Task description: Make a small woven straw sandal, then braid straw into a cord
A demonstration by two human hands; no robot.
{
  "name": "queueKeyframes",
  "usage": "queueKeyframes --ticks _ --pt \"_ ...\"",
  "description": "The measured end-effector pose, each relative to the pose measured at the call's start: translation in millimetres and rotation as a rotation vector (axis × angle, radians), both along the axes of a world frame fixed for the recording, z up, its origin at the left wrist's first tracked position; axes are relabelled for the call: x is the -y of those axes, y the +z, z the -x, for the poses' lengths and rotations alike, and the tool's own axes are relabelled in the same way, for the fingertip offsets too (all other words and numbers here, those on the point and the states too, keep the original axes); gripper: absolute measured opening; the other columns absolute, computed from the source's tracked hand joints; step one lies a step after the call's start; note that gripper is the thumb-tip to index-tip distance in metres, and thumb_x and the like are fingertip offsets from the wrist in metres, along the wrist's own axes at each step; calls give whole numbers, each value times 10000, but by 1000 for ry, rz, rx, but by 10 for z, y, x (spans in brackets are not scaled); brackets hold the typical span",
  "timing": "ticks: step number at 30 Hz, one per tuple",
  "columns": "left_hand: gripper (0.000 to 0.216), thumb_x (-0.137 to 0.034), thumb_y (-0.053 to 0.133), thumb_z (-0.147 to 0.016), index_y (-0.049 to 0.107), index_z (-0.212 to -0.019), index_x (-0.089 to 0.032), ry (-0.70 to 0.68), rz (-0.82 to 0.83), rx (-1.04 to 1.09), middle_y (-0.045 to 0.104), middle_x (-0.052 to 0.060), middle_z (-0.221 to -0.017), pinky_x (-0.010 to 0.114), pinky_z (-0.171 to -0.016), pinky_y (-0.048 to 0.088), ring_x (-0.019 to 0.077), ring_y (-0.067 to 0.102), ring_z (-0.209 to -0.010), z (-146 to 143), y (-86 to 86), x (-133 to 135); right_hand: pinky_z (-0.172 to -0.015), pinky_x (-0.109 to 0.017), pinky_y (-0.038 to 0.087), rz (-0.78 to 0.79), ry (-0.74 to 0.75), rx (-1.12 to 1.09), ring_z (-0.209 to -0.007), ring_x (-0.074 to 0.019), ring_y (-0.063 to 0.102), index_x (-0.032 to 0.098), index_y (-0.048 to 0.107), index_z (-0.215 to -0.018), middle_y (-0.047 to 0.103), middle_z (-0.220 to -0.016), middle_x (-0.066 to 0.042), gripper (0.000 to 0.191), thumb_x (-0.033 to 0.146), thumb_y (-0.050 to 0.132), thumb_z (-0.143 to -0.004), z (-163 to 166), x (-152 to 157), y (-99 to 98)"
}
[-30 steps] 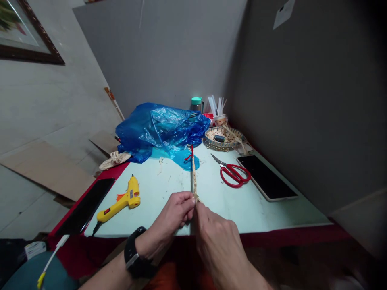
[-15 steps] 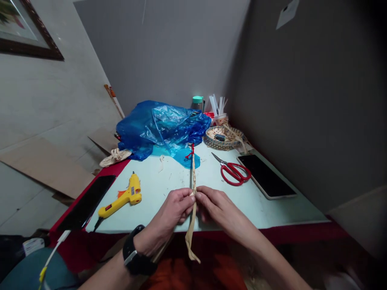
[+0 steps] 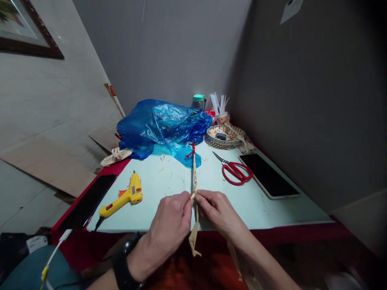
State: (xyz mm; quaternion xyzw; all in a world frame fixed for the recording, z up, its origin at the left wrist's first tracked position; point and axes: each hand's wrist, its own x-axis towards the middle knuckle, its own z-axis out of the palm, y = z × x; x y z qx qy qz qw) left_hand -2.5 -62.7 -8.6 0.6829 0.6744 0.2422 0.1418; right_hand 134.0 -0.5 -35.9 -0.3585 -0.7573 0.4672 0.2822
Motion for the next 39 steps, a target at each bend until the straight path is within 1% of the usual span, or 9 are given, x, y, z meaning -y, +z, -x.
queueKeyframes --ticks 5,10,14,19,22,24,29,34,39 --pt "224 -164 364 -923 558 -816 -199 -54 -100 -208 640 55 -743 319 -572 314 194 589 -620 -125 -76 63 -612 -241 367 117 66 -151 -606 -127 455 150 586 -695 521 -623 9 332 356 455 -920 -22 -37 -36" --pt "285 -27 344 -852 591 -905 -158 -77 -173 -471 635 80 -761 344 -555 349 248 634 -663 -244 -132 126 -516 -227 305 284 58 -184 -545 -105 358 129 679 -881 427 -586 34 356 433 495 -909 -55 -40 10" --pt "318 18 344 -811 602 -906 -141 -142 -231 -489 621 79 -741 344 -561 376 241 614 -653 -302 -153 200 -640 -235 384 304 58 -206 -679 -133 482 127 677 -850 556 -699 -2 307 401 541 -887 -53 -38 28" --pt "139 -276 495 -899 605 -911 -192 -136 -195 -72 642 63 -833 327 -690 418 219 594 -785 -133 46 167 -609 -219 362 339 165 -286 -645 -116 457 141 582 -761 523 -684 13 315 415 522 -904 -89 -52 21" --pt "175 -304 467 -917 603 -897 -195 20 -122 224 641 62 -905 331 -799 415 213 578 -872 41 118 7 -560 -202 322 372 189 -321 -597 -95 391 156 510 -695 450 -649 32 346 418 507 -921 -118 -45 55" --pt "174 -319 487 -903 585 -962 -189 -3 27 498 638 59 -954 322 -814 429 199 587 -873 116 77 -117 -527 -196 295 402 186 -312 -550 -82 336 161 495 -688 407 -631 44 363 421 480 -940 -129 -34 77" --pt "259 -392 536 -874 523 -980 -156 -202 380 1086 602 16 -720 228 -563 409 109 541 -575 83 -121 -291 -645 -224 398 381 271 -370 -635 -111 482 168 493 -715 508 -687 9 351 397 423 -971 -137 -25 51" --pt "237 -393 558 -873 490 -891 -167 -189 570 1228 564 -7 -670 156 -389 131 14 196 -411 46 -139 -272 -662 -234 406 263 258 -241 -678 -125 497 154 558 -774 546 -720 -3 312 351 420 -973 -167 -54 53" --pt "216 -370 520 -896 524 -959 -163 -175 564 1189 569 -6 -617 150 -365 104 22 201 -401 74 -124 -241 -753 -266 436 192 312 -135 -731 -146 584 146 610 -887 618 -714 -11 289 304 387 -983 -190 -89 95"
